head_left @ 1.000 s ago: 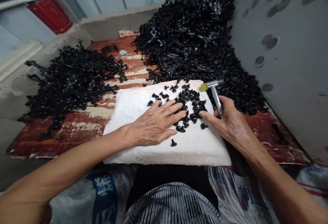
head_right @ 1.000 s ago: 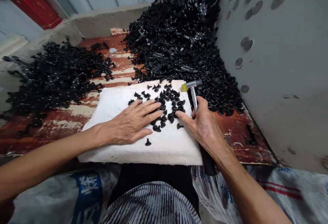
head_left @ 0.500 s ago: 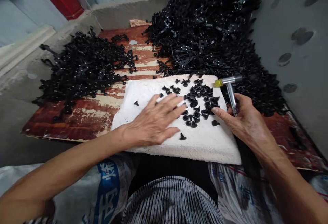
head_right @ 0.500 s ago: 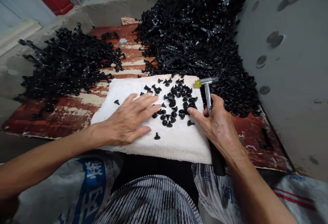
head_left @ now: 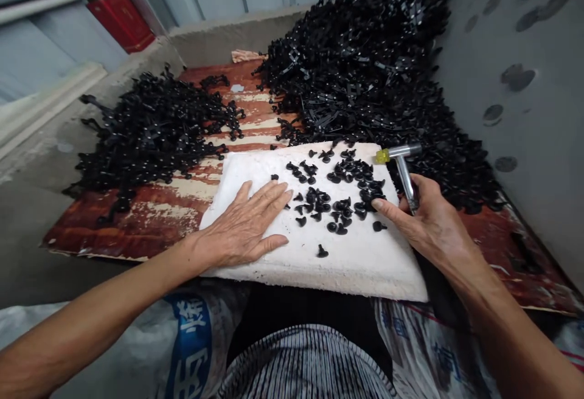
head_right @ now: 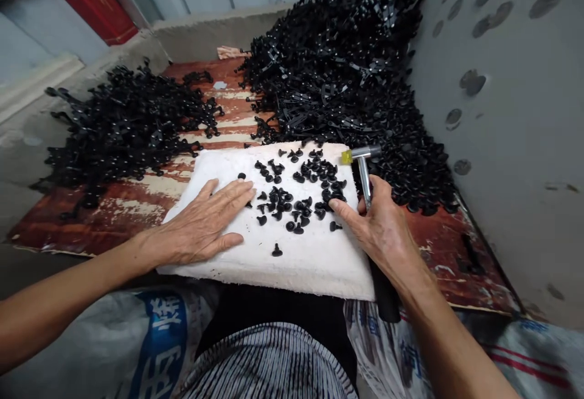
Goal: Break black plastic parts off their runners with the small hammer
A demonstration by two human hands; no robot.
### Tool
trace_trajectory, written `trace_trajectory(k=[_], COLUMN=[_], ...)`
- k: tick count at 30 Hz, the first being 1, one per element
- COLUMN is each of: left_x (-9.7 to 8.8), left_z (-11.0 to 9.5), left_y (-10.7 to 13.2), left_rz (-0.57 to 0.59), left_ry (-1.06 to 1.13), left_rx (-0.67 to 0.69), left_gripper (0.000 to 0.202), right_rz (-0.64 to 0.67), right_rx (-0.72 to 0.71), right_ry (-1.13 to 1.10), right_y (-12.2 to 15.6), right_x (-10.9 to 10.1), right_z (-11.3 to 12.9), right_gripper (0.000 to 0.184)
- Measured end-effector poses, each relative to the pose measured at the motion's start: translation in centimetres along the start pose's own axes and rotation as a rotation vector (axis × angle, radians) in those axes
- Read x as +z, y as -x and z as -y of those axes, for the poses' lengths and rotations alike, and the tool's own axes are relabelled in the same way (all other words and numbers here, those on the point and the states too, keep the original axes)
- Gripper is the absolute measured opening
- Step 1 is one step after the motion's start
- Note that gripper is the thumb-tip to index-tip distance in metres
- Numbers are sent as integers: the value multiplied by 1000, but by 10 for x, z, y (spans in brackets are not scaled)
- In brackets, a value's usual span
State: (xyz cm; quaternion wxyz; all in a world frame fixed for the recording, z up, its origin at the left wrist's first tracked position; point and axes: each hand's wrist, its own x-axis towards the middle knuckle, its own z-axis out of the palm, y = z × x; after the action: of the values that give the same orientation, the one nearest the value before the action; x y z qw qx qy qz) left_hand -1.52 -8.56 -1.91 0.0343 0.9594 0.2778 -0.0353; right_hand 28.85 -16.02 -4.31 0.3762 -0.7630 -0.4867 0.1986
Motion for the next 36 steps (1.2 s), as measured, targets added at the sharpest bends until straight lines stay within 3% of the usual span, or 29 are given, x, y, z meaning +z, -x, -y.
trace_trajectory(k=[4,10,13,20,23,28,36], left_x=[-2,-8,-10,-9,-6,0,3], left_z=[3,-7,-2,16,-1,-29,-14], left_y=[5,-51,-60,-25,-24,-29,15], left_rz=[-46,-40,-4,-6,-48,0,-63], left_ry=[2,79,87,49,56,46,-38], left_rx=[-87,47,18,-142,-49,146,104], left_gripper=[71,79,79,83,86,83,80], right_rz=[-20,-29,-24,-26,-29,-29,-12], right_rx=[4,-16,-17,-29,-15,18,44], right_ry=[20,41,38,26,53,92,89], right_y=[-1,0,0,-1,-1,-1,-1], right_x=[1,1,1,1,1,0,0], right_z=[2,3,2,0,1,3,6], right_gripper=[67,64,63,66,69,80,81])
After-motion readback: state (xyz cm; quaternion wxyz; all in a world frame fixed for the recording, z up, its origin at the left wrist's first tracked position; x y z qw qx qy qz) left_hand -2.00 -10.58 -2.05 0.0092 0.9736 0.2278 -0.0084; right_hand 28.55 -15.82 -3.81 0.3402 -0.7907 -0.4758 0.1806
